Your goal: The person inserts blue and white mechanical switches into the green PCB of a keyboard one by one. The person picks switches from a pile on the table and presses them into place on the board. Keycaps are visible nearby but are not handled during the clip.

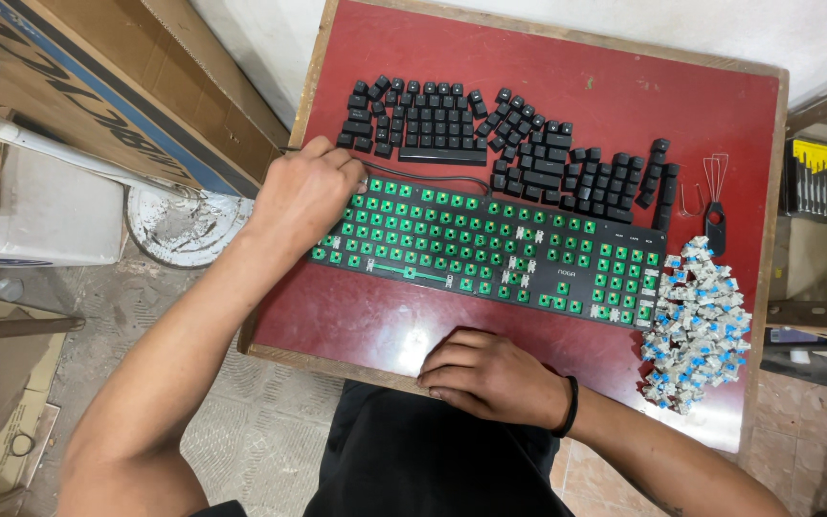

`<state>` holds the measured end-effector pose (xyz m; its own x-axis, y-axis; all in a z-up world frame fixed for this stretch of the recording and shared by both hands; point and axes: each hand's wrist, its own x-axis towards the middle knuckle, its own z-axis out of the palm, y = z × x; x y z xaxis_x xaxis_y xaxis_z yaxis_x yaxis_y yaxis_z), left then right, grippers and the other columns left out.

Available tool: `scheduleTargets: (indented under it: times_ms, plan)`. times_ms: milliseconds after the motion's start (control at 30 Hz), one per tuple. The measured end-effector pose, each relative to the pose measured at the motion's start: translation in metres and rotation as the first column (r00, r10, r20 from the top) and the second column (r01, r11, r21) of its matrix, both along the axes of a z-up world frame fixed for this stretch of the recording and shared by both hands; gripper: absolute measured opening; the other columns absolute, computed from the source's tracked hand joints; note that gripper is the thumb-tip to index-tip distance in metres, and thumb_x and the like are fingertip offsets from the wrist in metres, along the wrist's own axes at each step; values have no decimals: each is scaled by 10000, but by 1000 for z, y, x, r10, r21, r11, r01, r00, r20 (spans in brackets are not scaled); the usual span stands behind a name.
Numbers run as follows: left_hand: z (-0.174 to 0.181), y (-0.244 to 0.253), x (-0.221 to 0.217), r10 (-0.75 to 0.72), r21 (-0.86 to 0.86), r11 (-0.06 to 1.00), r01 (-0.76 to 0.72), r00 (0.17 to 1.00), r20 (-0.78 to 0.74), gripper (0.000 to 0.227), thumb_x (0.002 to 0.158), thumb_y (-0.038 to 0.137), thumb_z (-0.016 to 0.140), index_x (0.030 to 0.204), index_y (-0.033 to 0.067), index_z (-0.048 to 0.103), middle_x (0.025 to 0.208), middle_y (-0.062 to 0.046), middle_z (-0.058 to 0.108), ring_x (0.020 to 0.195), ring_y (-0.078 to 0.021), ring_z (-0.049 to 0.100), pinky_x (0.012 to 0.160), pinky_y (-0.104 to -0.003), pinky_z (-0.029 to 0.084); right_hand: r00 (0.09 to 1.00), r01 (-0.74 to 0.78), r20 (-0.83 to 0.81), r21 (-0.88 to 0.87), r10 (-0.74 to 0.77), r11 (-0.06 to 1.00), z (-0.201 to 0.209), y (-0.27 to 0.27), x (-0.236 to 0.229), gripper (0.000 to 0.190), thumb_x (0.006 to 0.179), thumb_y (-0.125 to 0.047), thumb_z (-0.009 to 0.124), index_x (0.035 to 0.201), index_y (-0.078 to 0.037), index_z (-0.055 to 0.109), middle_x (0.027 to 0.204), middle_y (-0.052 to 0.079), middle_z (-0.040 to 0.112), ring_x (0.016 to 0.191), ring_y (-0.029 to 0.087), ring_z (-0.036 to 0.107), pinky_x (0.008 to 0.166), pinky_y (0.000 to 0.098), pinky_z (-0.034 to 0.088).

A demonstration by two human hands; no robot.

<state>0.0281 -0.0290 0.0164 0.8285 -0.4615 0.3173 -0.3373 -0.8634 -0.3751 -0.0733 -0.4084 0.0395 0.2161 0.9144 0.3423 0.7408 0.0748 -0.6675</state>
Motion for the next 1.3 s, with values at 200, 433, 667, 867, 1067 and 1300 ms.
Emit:
scheduleTargets:
  times_ms: [200,433,667,867,1067,1300]
  plan:
    - [-2,-2,10,59,-85,994,-70,990,-129,292,1108,436,835,892,252,771,920,82,813,949,-215,740,526,-450,582,1000,1,1,0,-1,1000,1,0,-1,237,1265,-235,654,1306,-66,815,1306,68,834,1138,315,764,1029,457,631]
    - [25,-9,37,180,-172,922,-347,777,-603,157,1099,464,847,1098,318,907,1087,-64,863,1132,-376,775,754,-641,612,1000,1,14,-10,-1,1000,-2,0,-1,238,1264,-238,653,1308,-75,820,1312,68,829,1145,319,755,1027,455,631]
    - [52,-5,11,116,-232,930,-285,826,-551,149,1067,385,909,1162,271,919,1096,10,883,1213,-309,814,953,-596,713,994,108,8,62,-109,992,0,6,-7,129,1189,-179,766,1186,-122,882,1149,60,861,1044,354,841,831,484,717]
    - [26,3,-10,56,-261,957,-126,963,-262,123,1125,397,877,1179,286,866,1113,78,849,1216,-179,786,959,-404,720,994,104,17,67,-105,992,-6,4,-6,151,1202,-202,749,1192,-133,884,1164,47,865,1058,345,838,846,478,715]
    - [-14,9,-5,35,-127,991,-39,999,-31,140,1073,436,891,1129,331,817,1014,127,774,1134,-120,745,908,-314,670,995,99,10,57,-100,993,-6,4,-6,144,1200,-195,756,1199,-136,888,1157,44,861,1049,342,835,847,474,714]
    - [-1,-1,5,31,66,997,-33,999,32,92,1009,306,832,972,345,758,894,150,751,950,-144,728,701,-329,589,999,45,9,19,-45,999,-2,0,-3,192,1239,-220,692,1255,-112,850,1228,54,838,1096,327,791,933,464,671]
